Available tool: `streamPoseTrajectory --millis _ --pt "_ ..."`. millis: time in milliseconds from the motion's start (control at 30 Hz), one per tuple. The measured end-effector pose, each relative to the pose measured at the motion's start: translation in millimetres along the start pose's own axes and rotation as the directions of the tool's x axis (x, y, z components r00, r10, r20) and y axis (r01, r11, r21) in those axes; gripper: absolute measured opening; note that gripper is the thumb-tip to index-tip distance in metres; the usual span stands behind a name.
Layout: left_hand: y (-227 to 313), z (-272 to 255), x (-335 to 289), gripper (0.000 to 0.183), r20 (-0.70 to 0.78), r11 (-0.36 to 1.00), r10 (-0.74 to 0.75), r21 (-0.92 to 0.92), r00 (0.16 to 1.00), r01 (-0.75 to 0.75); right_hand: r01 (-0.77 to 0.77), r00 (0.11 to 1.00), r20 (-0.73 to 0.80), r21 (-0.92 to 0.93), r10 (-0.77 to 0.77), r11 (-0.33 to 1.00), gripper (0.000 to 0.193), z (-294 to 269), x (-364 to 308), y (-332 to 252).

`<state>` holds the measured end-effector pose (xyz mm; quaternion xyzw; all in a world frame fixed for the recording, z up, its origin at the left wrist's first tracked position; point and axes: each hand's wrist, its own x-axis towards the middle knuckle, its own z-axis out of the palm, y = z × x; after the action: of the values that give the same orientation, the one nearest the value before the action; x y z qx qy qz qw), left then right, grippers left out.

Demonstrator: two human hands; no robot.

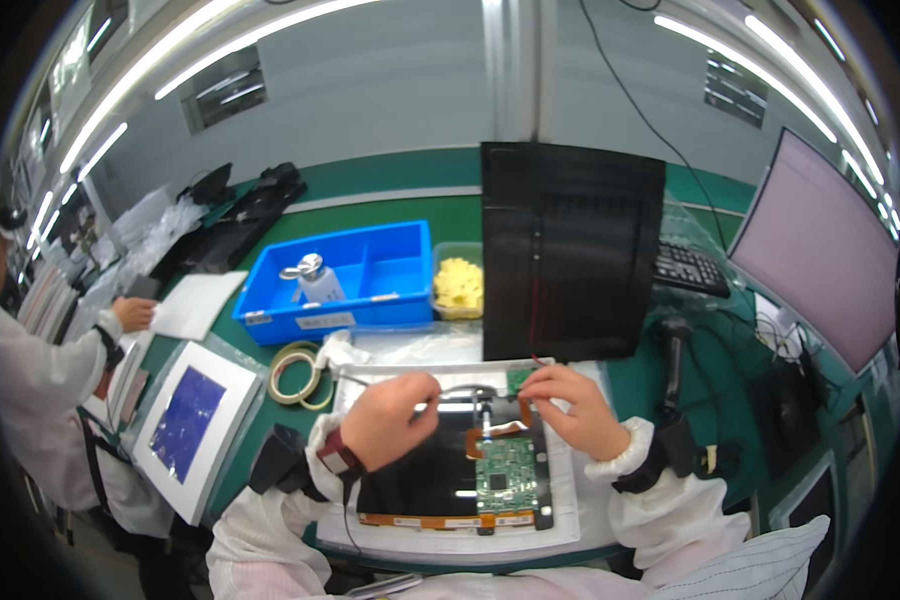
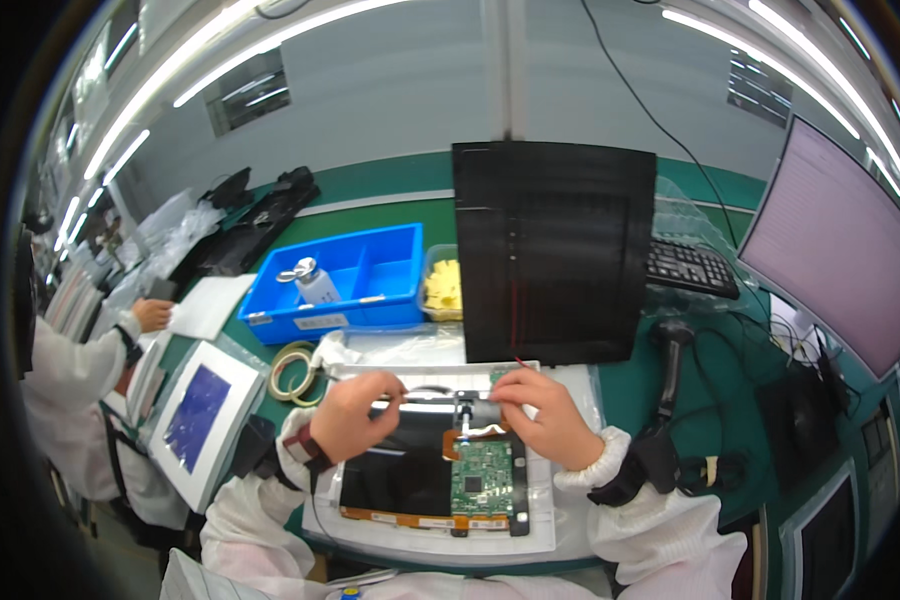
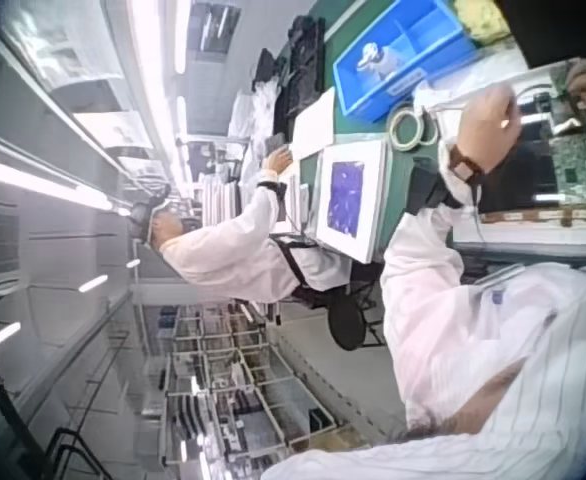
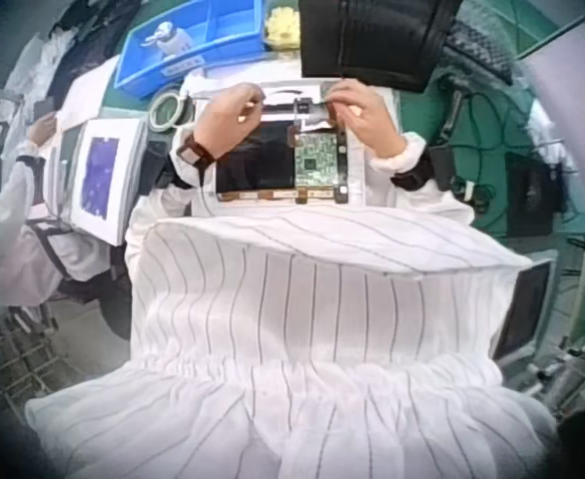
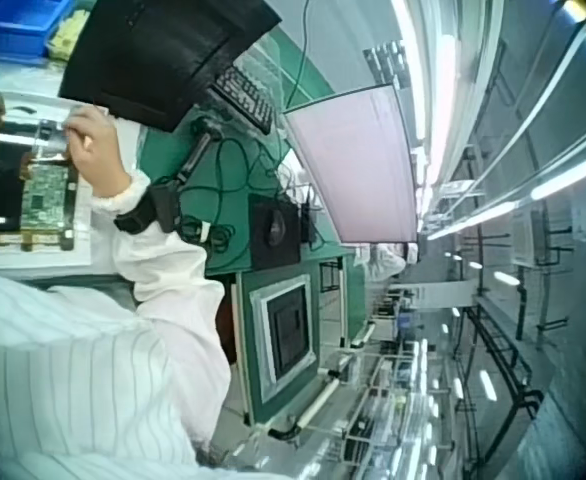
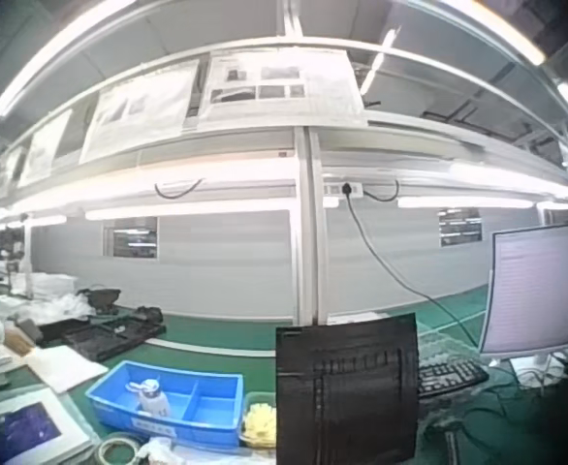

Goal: The person connects ribbon cables and other components to an electronic display panel by hand, then uses a barcode scanner to scan the assembly.

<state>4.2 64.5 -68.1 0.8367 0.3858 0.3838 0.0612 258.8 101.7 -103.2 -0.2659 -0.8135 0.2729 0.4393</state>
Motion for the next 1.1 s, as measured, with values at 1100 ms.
streamPoseTrajectory --millis 1100 --pt "27.7 67.5 18.8 0.013 0.433 0.89 -0.196 -0.298 0.88 0.344 -0.507 0.84 0.079 0.465 0.536 0.726 0.02 -13.0 -34.8 -15.6"
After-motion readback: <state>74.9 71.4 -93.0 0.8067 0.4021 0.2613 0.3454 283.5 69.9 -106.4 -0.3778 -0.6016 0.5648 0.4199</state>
